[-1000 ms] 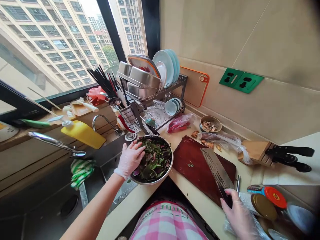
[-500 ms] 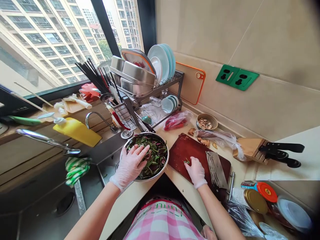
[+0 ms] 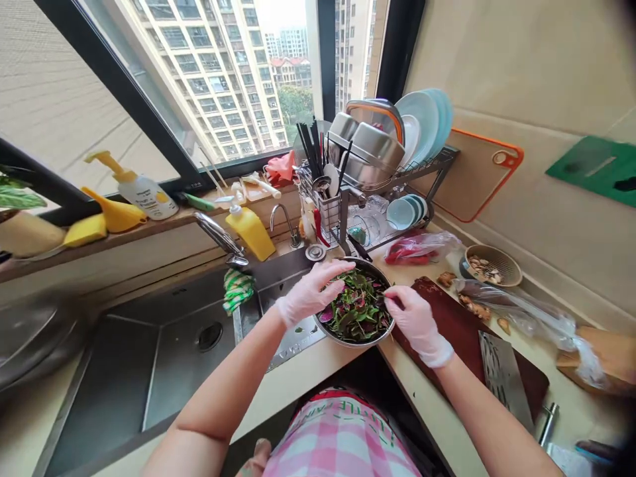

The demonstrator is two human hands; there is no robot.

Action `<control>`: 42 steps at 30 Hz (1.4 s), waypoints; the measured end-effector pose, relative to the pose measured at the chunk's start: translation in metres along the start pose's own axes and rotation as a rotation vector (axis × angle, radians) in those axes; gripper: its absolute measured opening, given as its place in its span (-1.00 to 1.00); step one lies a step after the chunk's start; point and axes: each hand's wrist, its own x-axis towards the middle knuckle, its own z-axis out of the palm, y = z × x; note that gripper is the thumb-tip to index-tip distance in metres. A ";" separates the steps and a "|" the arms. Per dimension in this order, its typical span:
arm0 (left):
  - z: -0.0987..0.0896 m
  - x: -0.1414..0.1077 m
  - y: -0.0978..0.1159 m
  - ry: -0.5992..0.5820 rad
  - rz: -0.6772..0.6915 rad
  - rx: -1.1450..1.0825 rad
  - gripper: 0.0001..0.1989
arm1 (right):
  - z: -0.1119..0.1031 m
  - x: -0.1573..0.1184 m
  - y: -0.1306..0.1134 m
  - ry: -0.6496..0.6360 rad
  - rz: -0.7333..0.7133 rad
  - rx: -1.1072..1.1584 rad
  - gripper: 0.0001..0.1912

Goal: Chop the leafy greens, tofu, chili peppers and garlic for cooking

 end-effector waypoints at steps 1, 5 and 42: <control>0.008 0.001 -0.004 -0.056 0.001 0.036 -0.59 | 0.003 0.005 -0.009 -0.035 -0.040 -0.006 -0.83; 0.034 0.006 -0.025 -0.138 0.036 -0.043 -0.59 | 0.000 -0.003 -0.010 -0.061 -0.037 -0.002 -0.76; 0.106 -0.020 -0.043 -0.039 -0.926 -1.131 -0.53 | -0.038 -0.233 0.117 -0.157 0.936 -0.635 -0.58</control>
